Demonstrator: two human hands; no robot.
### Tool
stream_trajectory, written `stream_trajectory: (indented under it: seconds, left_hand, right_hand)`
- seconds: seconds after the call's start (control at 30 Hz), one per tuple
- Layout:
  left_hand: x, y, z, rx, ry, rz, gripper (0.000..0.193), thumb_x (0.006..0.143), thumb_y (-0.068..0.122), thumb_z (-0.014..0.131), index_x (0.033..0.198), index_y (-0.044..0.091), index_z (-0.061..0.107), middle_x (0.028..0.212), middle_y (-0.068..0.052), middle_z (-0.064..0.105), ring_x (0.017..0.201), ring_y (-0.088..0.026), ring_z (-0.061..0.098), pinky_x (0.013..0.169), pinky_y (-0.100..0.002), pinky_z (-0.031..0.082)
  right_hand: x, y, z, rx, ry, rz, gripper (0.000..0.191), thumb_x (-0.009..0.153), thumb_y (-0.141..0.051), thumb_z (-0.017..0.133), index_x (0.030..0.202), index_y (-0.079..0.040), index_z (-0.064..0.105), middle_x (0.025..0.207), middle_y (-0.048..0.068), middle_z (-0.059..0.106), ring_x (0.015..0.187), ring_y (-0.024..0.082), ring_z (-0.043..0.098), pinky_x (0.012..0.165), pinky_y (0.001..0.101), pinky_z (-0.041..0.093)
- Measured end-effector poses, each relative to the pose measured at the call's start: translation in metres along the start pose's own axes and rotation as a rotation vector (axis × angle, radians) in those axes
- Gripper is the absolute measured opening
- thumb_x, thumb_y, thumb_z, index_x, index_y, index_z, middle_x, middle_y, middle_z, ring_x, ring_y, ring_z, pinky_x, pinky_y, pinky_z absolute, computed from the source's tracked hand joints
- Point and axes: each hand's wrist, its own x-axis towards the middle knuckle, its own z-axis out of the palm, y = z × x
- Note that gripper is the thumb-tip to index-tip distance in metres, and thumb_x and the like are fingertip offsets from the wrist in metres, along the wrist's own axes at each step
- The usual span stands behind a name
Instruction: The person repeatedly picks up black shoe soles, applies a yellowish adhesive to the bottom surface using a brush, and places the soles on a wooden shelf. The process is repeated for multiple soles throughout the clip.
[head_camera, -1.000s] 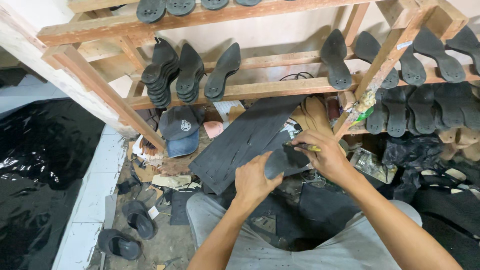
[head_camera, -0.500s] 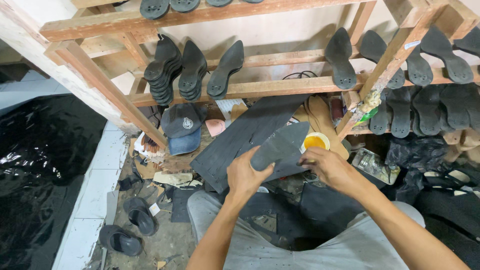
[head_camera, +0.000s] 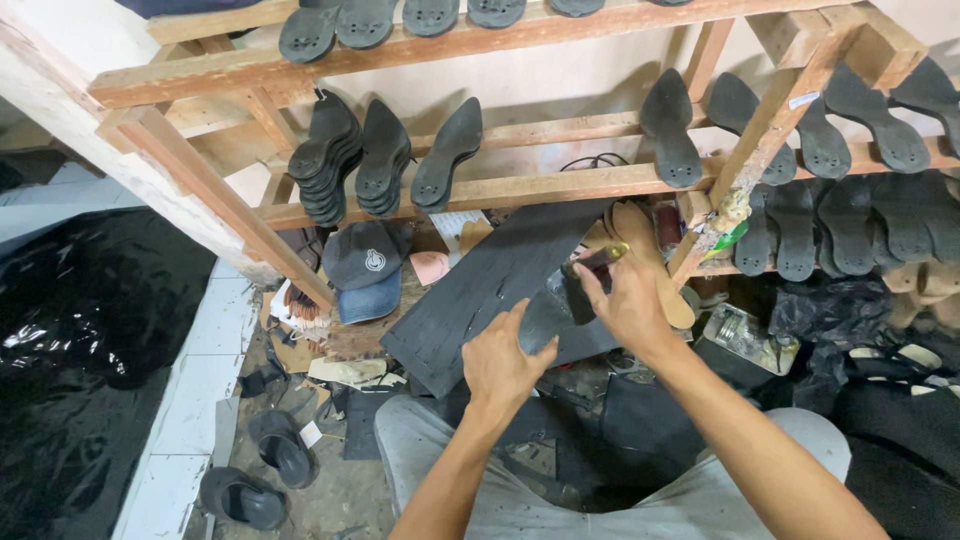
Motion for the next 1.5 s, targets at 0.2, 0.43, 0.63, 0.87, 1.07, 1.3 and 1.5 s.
stream_trajectory:
  seconds: [0.2,0.43,0.63,0.87,1.07,1.3,1.5]
  left_hand:
    - [-0.004,-0.008,-0.003,0.040,-0.012,-0.077,0.066,0.069,0.041,0.084,0.126,0.010,0.069,0.099,-0.011,0.074,0.086,-0.034,0.072,0.074,-0.046,0.056]
    - [0.002,-0.010,0.003,0.052,0.056,-0.057,0.064,0.071,0.040,0.084,0.127,0.011,0.070,0.097,-0.011,0.074,0.084,-0.035,0.073,0.072,-0.046,0.057]
    - [-0.003,-0.006,0.006,0.027,0.029,-0.012,0.066,0.069,0.039,0.085,0.125,0.009,0.069,0.096,-0.011,0.074,0.083,-0.035,0.072,0.071,-0.047,0.056]
    - [0.001,-0.005,0.001,0.000,0.094,-0.094,0.061,0.071,0.039,0.083,0.124,0.011,0.071,0.096,-0.011,0.074,0.085,-0.035,0.072,0.073,-0.046,0.057]
    - [0.005,-0.007,0.003,0.003,0.116,-0.112,0.062,0.070,0.040,0.083,0.124,0.010,0.071,0.099,-0.013,0.074,0.086,-0.035,0.073,0.074,-0.046,0.056]
    - [-0.003,-0.008,0.001,-0.068,0.125,-0.080,0.059,0.070,0.039,0.083,0.121,0.010,0.072,0.100,-0.012,0.076,0.090,-0.034,0.073,0.077,-0.045,0.057]
    - [0.002,-0.002,-0.001,-0.097,0.117,-0.112,0.059,0.070,0.038,0.083,0.121,0.011,0.072,0.103,-0.012,0.076,0.092,-0.034,0.073,0.080,-0.044,0.056]
  right_hand:
    - [0.017,0.009,-0.036,-0.156,0.007,-0.164,0.018,0.091,0.002,0.071,0.108,0.003,0.067,0.106,0.019,0.069,0.096,0.037,0.069,0.084,0.0413,0.055]
    - [-0.010,-0.002,-0.026,-0.031,-0.299,-0.272,0.036,0.074,0.003,0.071,0.109,-0.001,0.066,0.108,0.017,0.067,0.102,0.039,0.065,0.086,0.0442,0.052]
    - [-0.007,0.002,-0.021,-0.166,-0.207,-0.232,0.037,0.079,0.006,0.069,0.114,-0.002,0.065,0.108,0.016,0.065,0.102,0.038,0.064,0.087,0.0455,0.051]
    - [-0.010,-0.009,-0.024,-0.152,-0.187,-0.260,0.027,0.084,0.000,0.071,0.110,-0.003,0.066,0.100,0.015,0.066,0.097,0.037,0.066,0.083,0.0448,0.052]
    - [-0.016,0.005,-0.018,-0.007,-0.274,-0.076,0.019,0.085,-0.007,0.075,0.102,-0.001,0.071,0.096,0.016,0.072,0.090,0.034,0.071,0.078,0.0402,0.055]
    - [0.023,0.044,-0.034,-0.159,-0.148,0.192,0.017,0.091,-0.008,0.074,0.105,0.001,0.072,0.101,0.019,0.072,0.083,0.035,0.073,0.074,0.0401,0.055]
    - [0.009,0.014,-0.043,-0.099,-0.053,-0.386,0.026,0.086,-0.002,0.070,0.112,0.002,0.066,0.111,0.018,0.068,0.104,0.035,0.068,0.089,0.0400,0.055]
